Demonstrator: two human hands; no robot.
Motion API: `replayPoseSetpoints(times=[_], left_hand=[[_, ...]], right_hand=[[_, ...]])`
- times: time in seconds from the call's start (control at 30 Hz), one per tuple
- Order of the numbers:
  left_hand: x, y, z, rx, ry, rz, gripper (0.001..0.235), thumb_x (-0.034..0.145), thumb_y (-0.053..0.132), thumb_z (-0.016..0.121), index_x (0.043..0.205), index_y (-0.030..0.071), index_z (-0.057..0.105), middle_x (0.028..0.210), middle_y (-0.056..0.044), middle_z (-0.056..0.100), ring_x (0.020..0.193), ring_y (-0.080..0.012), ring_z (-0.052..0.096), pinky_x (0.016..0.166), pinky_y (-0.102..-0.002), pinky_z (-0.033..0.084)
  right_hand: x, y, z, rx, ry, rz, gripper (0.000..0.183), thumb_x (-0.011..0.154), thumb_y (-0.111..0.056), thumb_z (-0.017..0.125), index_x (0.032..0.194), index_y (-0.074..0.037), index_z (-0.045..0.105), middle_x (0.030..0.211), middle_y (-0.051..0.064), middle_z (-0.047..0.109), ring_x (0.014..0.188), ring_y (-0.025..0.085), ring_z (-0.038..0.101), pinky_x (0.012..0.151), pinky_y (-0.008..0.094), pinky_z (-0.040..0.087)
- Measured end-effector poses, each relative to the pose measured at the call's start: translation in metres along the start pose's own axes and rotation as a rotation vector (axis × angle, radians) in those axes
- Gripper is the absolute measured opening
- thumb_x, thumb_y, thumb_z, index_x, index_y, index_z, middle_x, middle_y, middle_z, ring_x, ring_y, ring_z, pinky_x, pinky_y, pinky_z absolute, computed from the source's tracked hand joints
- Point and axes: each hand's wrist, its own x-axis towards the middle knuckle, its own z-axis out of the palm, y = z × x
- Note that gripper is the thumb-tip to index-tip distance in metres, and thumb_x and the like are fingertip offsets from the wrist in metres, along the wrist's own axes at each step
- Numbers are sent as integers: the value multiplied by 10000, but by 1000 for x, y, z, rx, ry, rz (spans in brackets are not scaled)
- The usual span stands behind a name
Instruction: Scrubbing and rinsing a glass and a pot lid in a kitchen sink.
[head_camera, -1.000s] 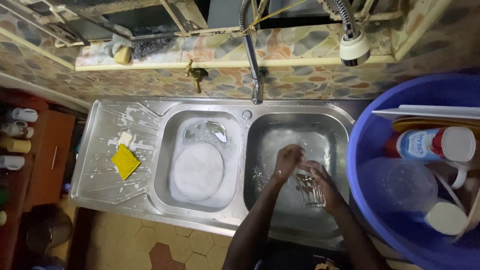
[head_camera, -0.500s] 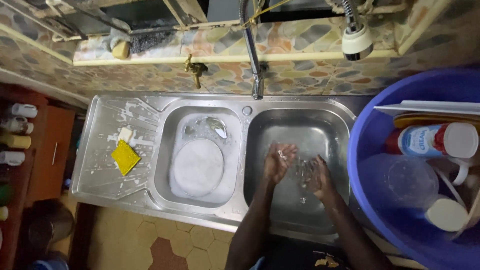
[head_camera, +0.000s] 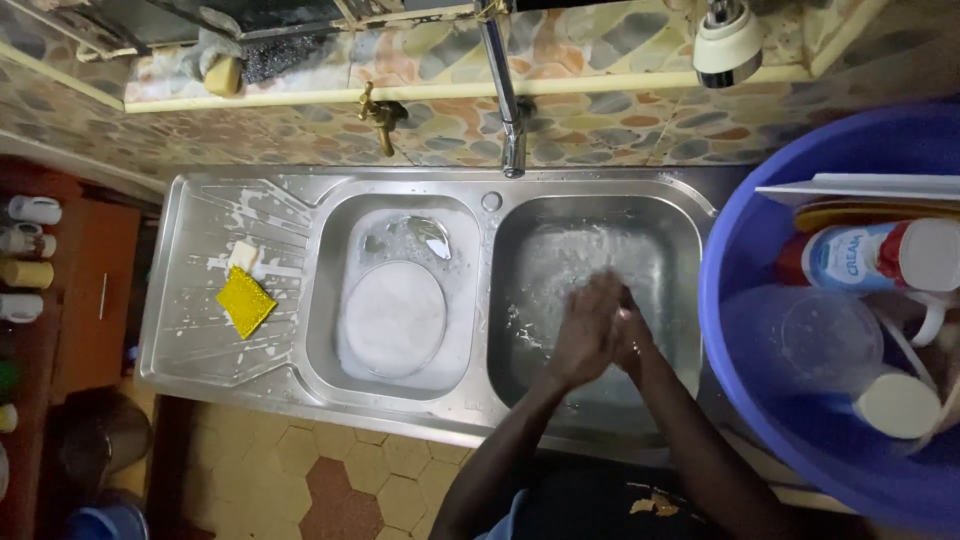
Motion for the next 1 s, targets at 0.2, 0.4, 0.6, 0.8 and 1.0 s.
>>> replayPoseSetpoints(times=[0.2, 0.4, 0.6, 0.8, 1.0], left_hand=[[33, -70, 11, -293, 26, -260, 924, 1187, 635, 511, 1845, 43, 244, 1827, -415, 277, 1694, -595, 295, 1370, -637, 364], [32, -84, 33, -834, 191, -291, 422, 1263, 413, 619, 1545, 99, 638, 1299, -201, 781, 1283, -264, 707, 1204, -500, 502], [1, -17, 41, -33, 423, 174, 780, 1080, 118, 636, 1748, -150, 335, 1569, -579, 381, 1361, -762, 547, 1086, -730, 557], [15, -50, 48, -197, 294, -78, 736, 1222, 423, 511, 1835, 56, 331, 1696, -435, 377, 1563, -748, 359, 1270, -758, 338], [11, -89, 10, -925, 294, -252, 342, 1222, 167, 699, 900, 75, 766, 835, -18, 688, 808, -137, 640, 734, -350, 556]], right_hand=[[-29, 17, 35, -277, 254, 67, 481, 967, -730, 810, 1231, -329, 826, 1238, -69, 834, 1090, 222, 772, 982, 454, 612], [-33, 9, 51, -63, 203, 20, 319, 1031, -545, 846, 1155, -251, 856, 1143, 54, 875, 986, 276, 844, 856, 463, 693], [-3, 8, -20, -287, -32, -385, 439, 1134, -347, 682, 1565, -265, 660, 1527, -17, 746, 1369, 127, 697, 1226, 323, 510], [-55, 0, 4, -395, -84, -337, 614, 1133, -484, 617, 1696, -263, 512, 1647, 113, 627, 1509, 280, 618, 1291, 497, 494], [-57, 6, 35, -37, -219, 114, 742, 1124, -635, 628, 1681, -152, 544, 1569, 280, 696, 1295, 477, 758, 1084, 647, 625]])
